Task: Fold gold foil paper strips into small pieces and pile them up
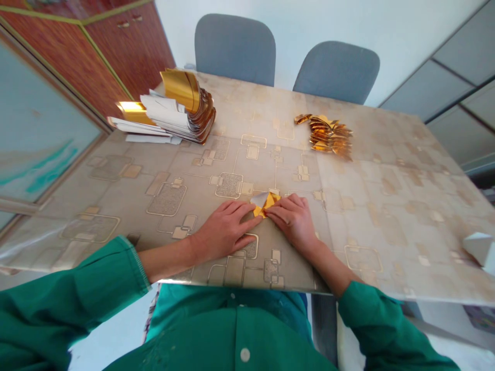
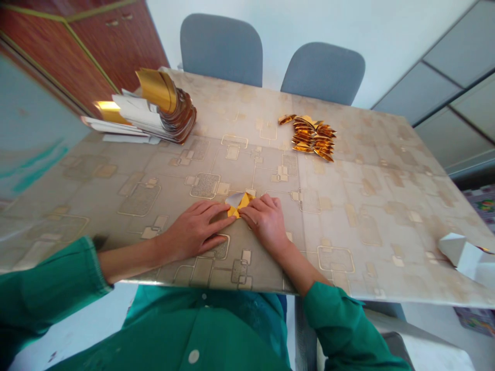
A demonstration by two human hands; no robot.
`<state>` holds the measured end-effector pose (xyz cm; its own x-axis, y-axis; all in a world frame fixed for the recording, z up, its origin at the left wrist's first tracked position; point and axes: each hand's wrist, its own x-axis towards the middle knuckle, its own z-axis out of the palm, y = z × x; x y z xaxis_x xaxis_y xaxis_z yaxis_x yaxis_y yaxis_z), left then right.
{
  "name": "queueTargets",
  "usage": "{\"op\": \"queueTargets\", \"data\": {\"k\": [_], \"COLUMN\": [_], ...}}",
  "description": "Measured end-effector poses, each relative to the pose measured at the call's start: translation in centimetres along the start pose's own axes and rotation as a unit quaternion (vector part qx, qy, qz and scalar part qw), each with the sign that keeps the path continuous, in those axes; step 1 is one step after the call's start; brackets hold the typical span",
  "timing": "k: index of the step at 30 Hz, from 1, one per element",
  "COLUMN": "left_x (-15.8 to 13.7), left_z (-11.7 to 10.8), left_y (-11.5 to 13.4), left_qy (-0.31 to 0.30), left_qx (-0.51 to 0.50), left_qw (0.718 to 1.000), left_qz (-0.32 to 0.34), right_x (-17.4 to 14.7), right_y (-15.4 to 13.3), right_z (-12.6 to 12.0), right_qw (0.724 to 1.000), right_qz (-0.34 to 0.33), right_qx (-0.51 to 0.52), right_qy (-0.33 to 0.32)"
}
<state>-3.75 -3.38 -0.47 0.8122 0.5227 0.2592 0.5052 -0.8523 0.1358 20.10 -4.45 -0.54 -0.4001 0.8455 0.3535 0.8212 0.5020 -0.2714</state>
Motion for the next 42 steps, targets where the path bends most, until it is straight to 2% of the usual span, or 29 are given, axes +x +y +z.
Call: {"op": "queueTargets", "data": {"k": [3,5,12,17,20,23,27,29,32,34,36,40,42], "left_x": [0.0,0.0,0.0,0.0,0.0,-0.1,0.0,0.2,0.5,0.7,0.7,0.6,0.5], "left_z": [-0.1,-0.1,-0.2,-0.2,-0.2,-0.2,0.0,0.1,0.1,0.0,-0.1,0.0,0.1], "left_y": [0.0,0.0,-0.1,-0.2,-0.2,-0.1,-0.6,-1.4,-2.7,-3.4,-3.6,-3.7,-3.9], "left_qy": [0.005,0.007,0.0,-0.005,0.001,0.009,0.01,0.011,0.015,0.017,0.016,0.019,0.026], "left_qx": [-0.003,0.002,0.009,-0.003,-0.007,-0.01,-0.002,0.001,-0.003,-0.007,-0.007,-0.006,-0.009], "left_qw": [1.0,1.0,1.0,1.0,1.0,1.0,1.0,0.999,0.996,0.995,0.996,0.996,0.996], "left_qz": [-0.003,-0.004,-0.003,-0.002,-0.001,0.001,0.007,0.034,0.089,0.096,0.093,0.087,0.087], "right_x": [-1.0,-1.6,-2.5,-3.0,-2.7,-2.2,-1.7,-1.5,-1.1,-1.0,-1.0,-1.7,-2.0], "right_y": [0.3,0.5,0.6,1.0,0.7,0.6,1.2,1.5,1.3,0.8,0.6,1.2,1.9], "right_z": [-0.6,-0.9,-1.6,-2.1,-1.8,-1.4,-1.8,-2.1,-2.2,-1.9,-1.6,-1.8,-2.1], "right_qw": [0.997,0.994,0.994,0.994,0.993,0.993,0.998,0.998,0.996,0.991,0.99,0.994,0.998], "right_qz": [-0.07,-0.093,-0.072,-0.067,-0.1,-0.101,-0.035,-0.026,-0.086,-0.125,-0.131,-0.107,-0.06], "right_qx": [-0.029,-0.048,-0.079,-0.083,-0.053,-0.033,-0.051,-0.045,-0.024,-0.013,-0.01,0.005,0.013], "right_qy": [-0.025,-0.041,-0.037,-0.006,-0.029,-0.051,0.012,0.032,-0.006,-0.044,-0.055,-0.031,0.004]}}
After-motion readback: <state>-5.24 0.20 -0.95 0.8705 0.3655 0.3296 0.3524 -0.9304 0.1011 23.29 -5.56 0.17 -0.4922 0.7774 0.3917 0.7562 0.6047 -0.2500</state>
